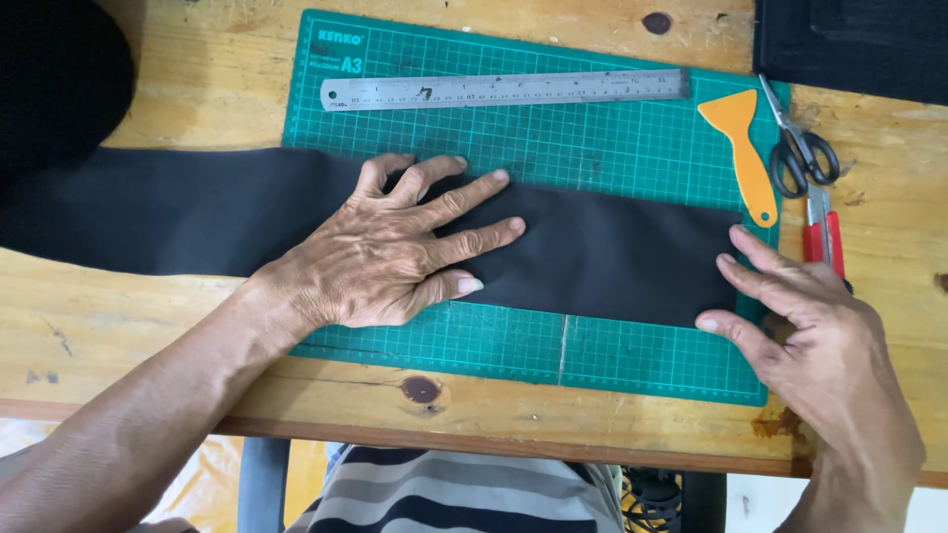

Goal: The person measures and cuts a long strip of black fabric on a green cutting mat using a metal ruler and a red utility knife. They align the ruler to mark straight lines and slice through the material to create rectangular pieces.

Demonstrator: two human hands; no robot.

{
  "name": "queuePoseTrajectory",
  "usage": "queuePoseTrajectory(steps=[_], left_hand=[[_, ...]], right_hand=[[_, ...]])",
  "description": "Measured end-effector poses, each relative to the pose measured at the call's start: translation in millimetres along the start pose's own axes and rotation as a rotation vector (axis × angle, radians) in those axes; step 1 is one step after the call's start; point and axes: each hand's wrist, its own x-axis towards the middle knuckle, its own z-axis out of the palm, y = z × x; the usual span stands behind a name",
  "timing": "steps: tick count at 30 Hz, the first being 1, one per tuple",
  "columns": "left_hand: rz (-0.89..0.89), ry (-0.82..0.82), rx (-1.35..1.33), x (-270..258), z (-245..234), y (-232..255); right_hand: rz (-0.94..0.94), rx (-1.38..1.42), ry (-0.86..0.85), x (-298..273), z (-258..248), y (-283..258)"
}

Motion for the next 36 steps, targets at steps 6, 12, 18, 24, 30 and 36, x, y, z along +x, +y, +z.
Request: queuePoseTrajectory(steps=[6, 12, 18, 24, 30, 36], left_hand=[[-0.013, -0.016, 0.003, 1.7, -3.5, 1.6], [-0.056, -0.093, -0.051, 19.1, -15.7, 12.5], [0.027, 0.164, -0.035, 92.2, 3.0, 65.7], [0.001, -0.04, -0.052, 114.2, 63.4, 89.9], [-0.125, -0.05, -0.092, 59.9, 31.1, 59.0], [-0.25, 0.018, 0.041, 0.6, 12.4, 32.0]], right_hand=[[-0.015, -0.002, 0.01, 2.9, 1.3, 8.5], [0.02, 0.047, -0.04, 4.0, -3.0, 7.5], [0.054, -0.029, -0.072, 3.6, -0.3, 12.9], [-0.053, -0.073, 0.008, -0.6, 11.5, 31.6], [-0.018, -0.097, -0.009, -0.9, 13.6, 38.2], [-0.012, -0.042, 0.033, -0.6, 12.8, 28.2]])
